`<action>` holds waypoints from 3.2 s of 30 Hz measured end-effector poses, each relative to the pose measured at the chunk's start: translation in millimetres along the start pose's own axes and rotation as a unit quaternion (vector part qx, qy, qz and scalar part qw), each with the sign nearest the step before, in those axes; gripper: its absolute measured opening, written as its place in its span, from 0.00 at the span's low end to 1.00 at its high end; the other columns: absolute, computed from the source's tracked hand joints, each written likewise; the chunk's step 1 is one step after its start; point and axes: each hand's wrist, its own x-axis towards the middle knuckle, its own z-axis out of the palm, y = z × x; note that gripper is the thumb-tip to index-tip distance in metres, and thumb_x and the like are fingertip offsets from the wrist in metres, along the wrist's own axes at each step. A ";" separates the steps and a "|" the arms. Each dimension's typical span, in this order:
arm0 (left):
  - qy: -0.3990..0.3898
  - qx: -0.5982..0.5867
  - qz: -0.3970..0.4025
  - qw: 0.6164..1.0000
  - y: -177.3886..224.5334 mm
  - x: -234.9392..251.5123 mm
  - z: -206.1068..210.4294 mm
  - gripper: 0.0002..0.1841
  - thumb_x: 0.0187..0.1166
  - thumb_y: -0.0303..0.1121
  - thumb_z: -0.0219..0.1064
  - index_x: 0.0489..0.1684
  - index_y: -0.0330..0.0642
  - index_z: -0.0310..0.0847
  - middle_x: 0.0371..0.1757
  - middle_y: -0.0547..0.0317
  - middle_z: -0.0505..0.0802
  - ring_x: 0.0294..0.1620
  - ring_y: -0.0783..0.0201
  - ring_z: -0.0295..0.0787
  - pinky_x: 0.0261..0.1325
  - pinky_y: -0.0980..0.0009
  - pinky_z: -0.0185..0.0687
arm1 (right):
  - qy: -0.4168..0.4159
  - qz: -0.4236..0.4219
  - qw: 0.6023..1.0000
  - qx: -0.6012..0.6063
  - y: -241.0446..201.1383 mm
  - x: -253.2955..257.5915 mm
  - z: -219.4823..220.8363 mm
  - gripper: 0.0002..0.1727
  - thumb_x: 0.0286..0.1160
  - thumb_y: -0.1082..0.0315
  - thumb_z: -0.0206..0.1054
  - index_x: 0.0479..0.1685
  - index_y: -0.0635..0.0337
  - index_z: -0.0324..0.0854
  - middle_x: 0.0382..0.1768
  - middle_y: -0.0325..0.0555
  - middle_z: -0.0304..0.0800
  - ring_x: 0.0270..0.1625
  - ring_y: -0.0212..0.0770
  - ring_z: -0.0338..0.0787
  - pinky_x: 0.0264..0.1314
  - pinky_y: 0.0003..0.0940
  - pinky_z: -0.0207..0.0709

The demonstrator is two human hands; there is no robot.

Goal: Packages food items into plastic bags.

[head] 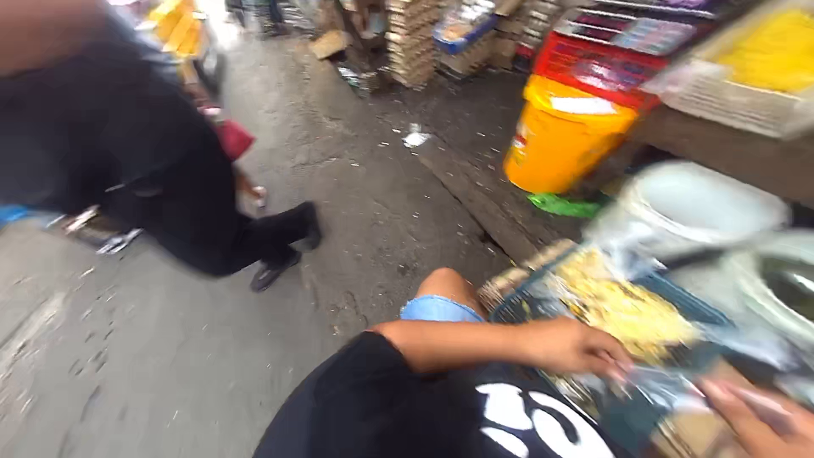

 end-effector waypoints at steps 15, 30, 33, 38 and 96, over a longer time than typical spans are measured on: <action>-0.085 -0.160 -0.059 0.982 -32.0 4.7 -4.8 0.19 0.90 0.31 0.54 0.69 0.26 0.79 0.61 0.48 0.92 0.61 0.69 0.89 0.70 0.69 0.82 | 0.121 0.145 0.965 0.180 12.7 15.4 22.1 0.07 0.73 0.77 0.71 0.36 0.58 0.77 0.29 0.35 0.87 0.34 0.28 0.88 0.45 0.28 0.85; -0.051 -0.246 -0.092 0.964 -27.3 29.3 7.0 0.09 0.81 0.28 0.68 0.47 0.32 0.92 0.47 0.57 0.98 0.51 0.73 0.93 0.62 0.71 0.86 | 0.070 0.099 0.988 0.094 -7.8 21.2 12.4 0.13 0.77 0.67 0.69 0.57 0.61 0.84 0.44 0.40 0.89 0.44 0.30 0.88 0.54 0.32 0.85; -0.002 -0.257 -0.095 0.962 -22.6 27.9 5.5 0.11 0.86 0.26 0.60 0.43 0.32 0.90 0.40 0.62 0.95 0.44 0.74 0.92 0.57 0.72 0.88 | 0.085 0.105 0.986 0.095 0.7 15.4 27.7 0.06 0.74 0.69 0.73 0.30 0.58 0.87 0.38 0.35 0.90 0.42 0.26 0.87 0.49 0.26 0.83; 0.002 -0.283 -0.086 0.955 -25.5 24.0 -2.2 0.15 0.88 0.25 0.54 0.38 0.34 0.88 0.40 0.63 0.95 0.47 0.72 0.92 0.63 0.67 0.87 | 0.042 0.079 0.993 0.074 0.6 10.5 19.3 0.09 0.82 0.69 0.65 0.35 0.58 0.90 0.49 0.36 0.89 0.52 0.24 0.86 0.56 0.24 0.81; 0.143 -0.205 -0.123 0.960 -139.2 0.6 44.5 0.06 0.74 0.21 0.72 0.44 0.32 0.92 0.50 0.51 0.95 0.53 0.66 0.92 0.62 0.65 0.87 | -0.160 0.232 0.928 -0.242 121.0 13.3 62.3 0.14 0.81 0.63 0.70 0.55 0.63 0.92 0.64 0.63 0.87 0.74 0.64 0.80 0.79 0.62 0.69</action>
